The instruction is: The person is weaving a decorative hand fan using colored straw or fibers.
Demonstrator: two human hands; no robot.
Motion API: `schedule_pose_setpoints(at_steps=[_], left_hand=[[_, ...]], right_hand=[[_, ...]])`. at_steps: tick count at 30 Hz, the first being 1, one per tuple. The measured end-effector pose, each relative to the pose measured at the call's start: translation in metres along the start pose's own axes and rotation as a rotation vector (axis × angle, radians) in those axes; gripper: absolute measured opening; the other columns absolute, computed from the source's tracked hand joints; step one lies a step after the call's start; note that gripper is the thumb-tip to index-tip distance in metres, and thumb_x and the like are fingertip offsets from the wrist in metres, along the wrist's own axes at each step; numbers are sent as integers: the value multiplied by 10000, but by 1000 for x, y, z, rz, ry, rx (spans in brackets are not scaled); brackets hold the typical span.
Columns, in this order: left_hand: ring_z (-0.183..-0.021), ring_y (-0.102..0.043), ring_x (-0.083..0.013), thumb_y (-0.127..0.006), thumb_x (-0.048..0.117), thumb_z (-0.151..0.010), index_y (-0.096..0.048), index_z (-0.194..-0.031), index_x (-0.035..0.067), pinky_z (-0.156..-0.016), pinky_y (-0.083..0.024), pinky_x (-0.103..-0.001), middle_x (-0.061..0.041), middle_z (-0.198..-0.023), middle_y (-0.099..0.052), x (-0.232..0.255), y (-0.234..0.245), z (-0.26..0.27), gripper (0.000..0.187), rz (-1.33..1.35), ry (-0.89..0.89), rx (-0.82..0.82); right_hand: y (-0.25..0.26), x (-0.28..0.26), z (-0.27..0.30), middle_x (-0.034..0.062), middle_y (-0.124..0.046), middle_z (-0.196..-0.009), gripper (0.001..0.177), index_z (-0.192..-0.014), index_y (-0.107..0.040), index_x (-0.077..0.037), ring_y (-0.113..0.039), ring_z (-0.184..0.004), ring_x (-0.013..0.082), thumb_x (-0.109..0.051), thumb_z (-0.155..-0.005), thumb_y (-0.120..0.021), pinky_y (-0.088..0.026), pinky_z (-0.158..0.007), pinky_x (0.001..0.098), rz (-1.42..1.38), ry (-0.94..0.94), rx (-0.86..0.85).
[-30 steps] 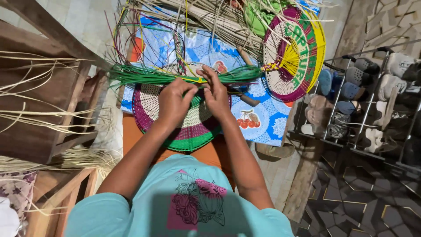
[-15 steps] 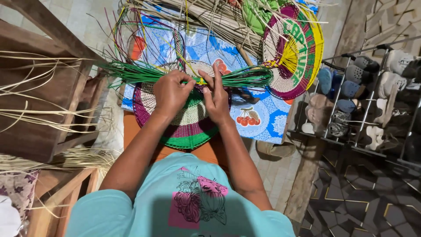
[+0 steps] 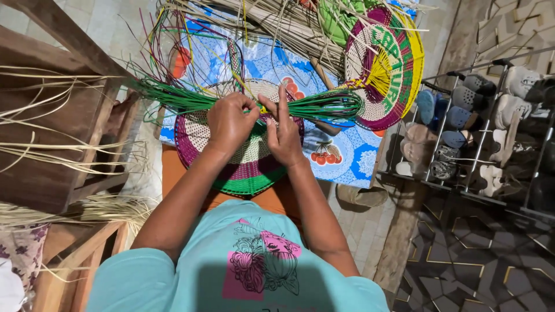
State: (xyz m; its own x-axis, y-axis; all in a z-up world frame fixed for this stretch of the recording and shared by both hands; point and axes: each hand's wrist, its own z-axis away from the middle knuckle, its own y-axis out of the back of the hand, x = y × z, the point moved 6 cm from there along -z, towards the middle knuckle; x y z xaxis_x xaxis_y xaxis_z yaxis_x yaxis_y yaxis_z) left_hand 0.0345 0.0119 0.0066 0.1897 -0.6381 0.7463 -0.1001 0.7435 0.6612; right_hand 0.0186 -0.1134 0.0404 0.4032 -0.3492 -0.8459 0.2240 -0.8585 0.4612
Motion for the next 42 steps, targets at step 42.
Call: schedule_pose_setpoints(at_steps=[42], left_hand=[[-934,-468,-298,-742,189,-688,-627,-952,89,-831,-324,-433,-100,-894,-541,68,40,0,304,-165,-516,-89]], right_hand=[[28,1,4,155,-537,-1235,684,-1418,-14,-48,-542,-1110,297,34,-843,-375,-422,-972,388,-190,46,48]])
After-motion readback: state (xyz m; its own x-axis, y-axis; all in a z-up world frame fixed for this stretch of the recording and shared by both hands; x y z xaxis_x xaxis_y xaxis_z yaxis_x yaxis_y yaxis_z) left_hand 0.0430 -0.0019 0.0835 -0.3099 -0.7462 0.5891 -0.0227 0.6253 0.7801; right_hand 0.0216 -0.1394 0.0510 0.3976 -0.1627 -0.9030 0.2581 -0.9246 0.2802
